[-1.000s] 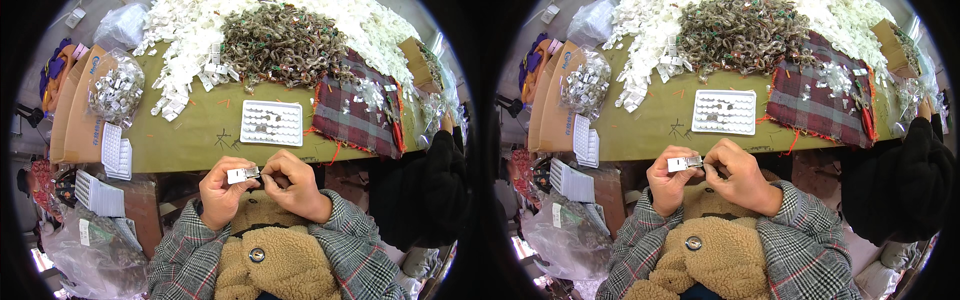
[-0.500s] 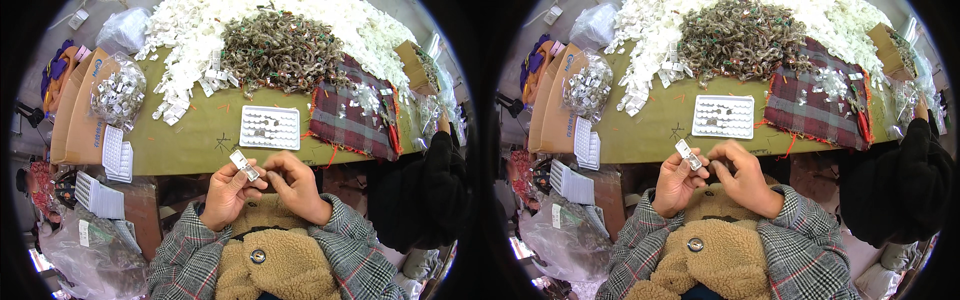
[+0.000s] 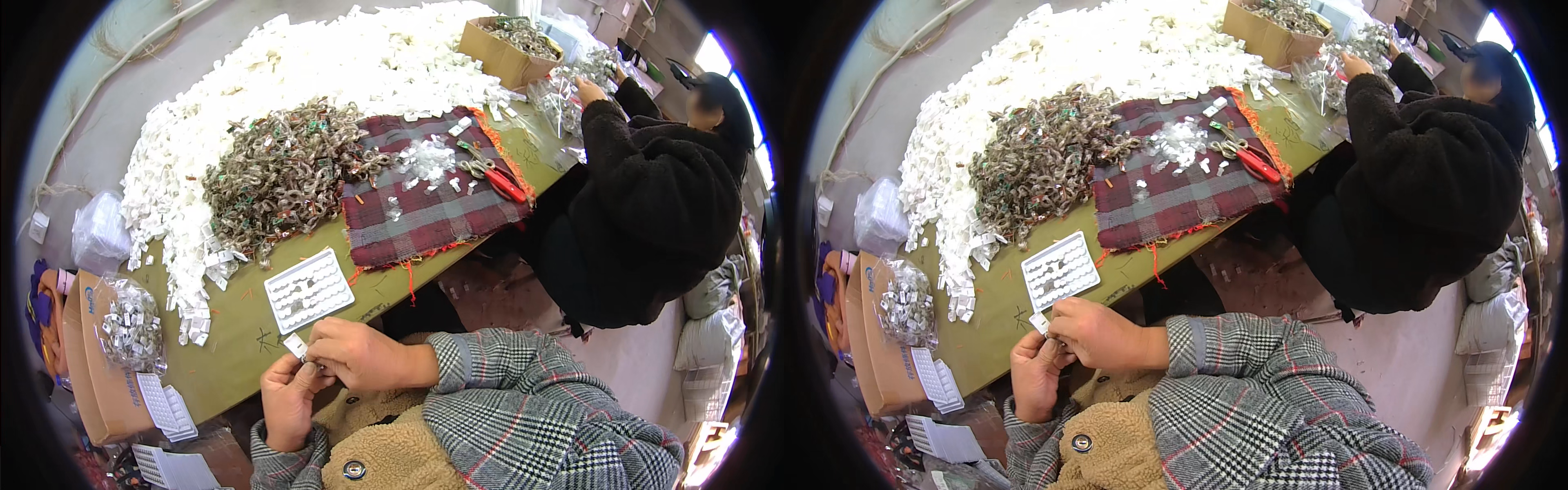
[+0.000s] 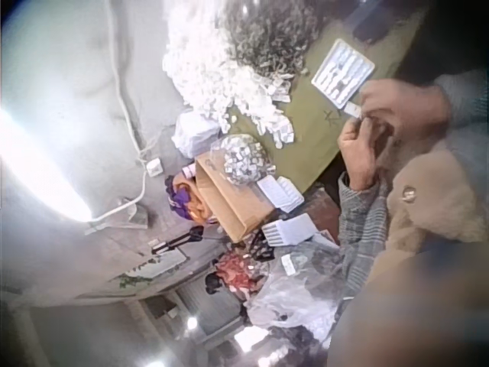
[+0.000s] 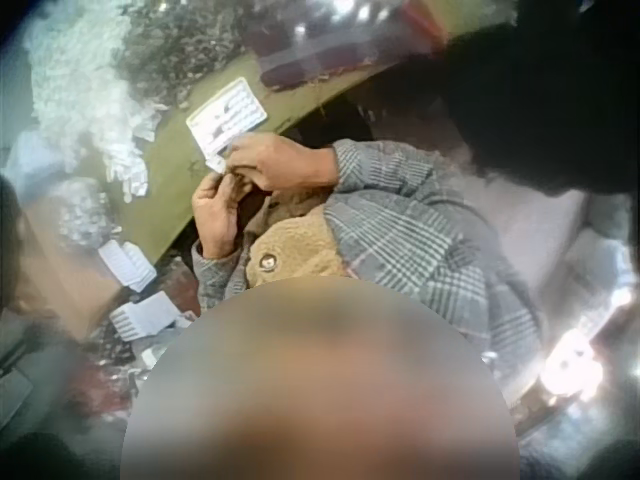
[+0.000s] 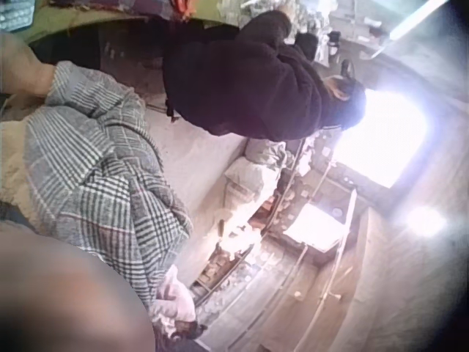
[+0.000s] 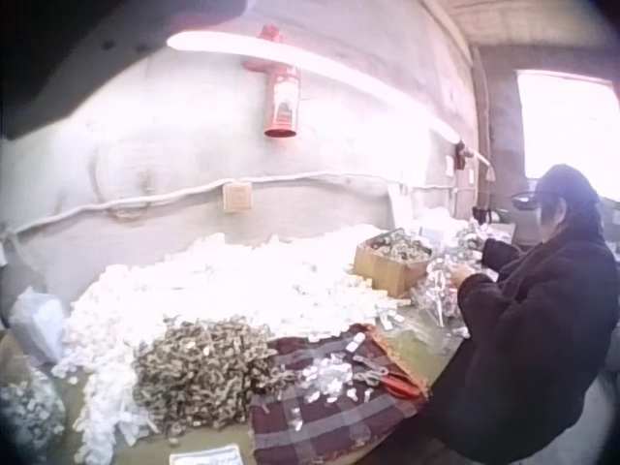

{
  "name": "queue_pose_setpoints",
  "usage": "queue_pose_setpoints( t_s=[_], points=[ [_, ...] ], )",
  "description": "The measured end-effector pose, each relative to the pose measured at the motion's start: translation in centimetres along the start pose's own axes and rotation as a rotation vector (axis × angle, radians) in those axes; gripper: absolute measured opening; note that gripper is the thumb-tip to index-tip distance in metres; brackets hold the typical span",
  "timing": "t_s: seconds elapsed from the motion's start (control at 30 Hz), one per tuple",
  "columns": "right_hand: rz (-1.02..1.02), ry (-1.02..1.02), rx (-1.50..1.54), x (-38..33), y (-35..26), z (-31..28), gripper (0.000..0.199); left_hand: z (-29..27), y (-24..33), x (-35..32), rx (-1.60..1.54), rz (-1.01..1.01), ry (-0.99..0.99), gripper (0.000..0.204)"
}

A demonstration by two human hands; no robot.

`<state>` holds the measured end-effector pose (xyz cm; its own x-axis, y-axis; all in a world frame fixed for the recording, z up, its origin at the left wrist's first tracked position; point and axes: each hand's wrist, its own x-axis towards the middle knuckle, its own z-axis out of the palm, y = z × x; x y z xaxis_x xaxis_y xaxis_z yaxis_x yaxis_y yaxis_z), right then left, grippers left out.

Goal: The person repeatedly picks small white plastic housings and metal contacts from a table, inserts the contacts into the housings, and places the assembled units into a blister pack. The person briefly opens a patterned bag to retrieve a small item before resuming assembly.

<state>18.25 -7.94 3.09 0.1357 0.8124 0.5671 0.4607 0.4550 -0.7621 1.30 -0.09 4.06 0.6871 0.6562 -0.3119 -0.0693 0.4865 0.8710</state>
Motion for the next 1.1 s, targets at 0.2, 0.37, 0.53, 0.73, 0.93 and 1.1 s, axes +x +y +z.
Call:
queue_pose_setpoints(
  t_s=[0.2,0.37,0.53,0.73,0.93,1.1],
  points=[
    [0.230,-0.325,0.692,1.4,-4.6,-7.9,0.004,0.5,0.7,0.5,-0.192,-0.007,-0.046,0.031],
    [-0.215,-0.569,1.114,2.6,-9.2,-10.3,0.016,0.5,-1.2,-0.4,-0.124,-0.229,-0.109,0.034],
    [-0.196,-0.628,1.221,3.3,-9.0,-8.7,0.014,-0.4,-0.5,-0.6,-0.171,-0.235,-0.160,0.034],
    [0.109,-0.147,-0.170,2.2,-3.0,-7.4,0.024,-1.8,0.1,0.3,-0.261,-0.179,-0.135,0.031],
    [0.455,0.041,-0.395,1.8,2.9,-3.9,0.031,-2.9,0.5,0.7,-0.002,0.046,0.181,0.027],
    [0.388,-0.052,-0.353,3.3,4.4,-3.0,0.032,-3.8,0.8,1.4,-0.038,0.023,0.203,0.026]
  ],
)
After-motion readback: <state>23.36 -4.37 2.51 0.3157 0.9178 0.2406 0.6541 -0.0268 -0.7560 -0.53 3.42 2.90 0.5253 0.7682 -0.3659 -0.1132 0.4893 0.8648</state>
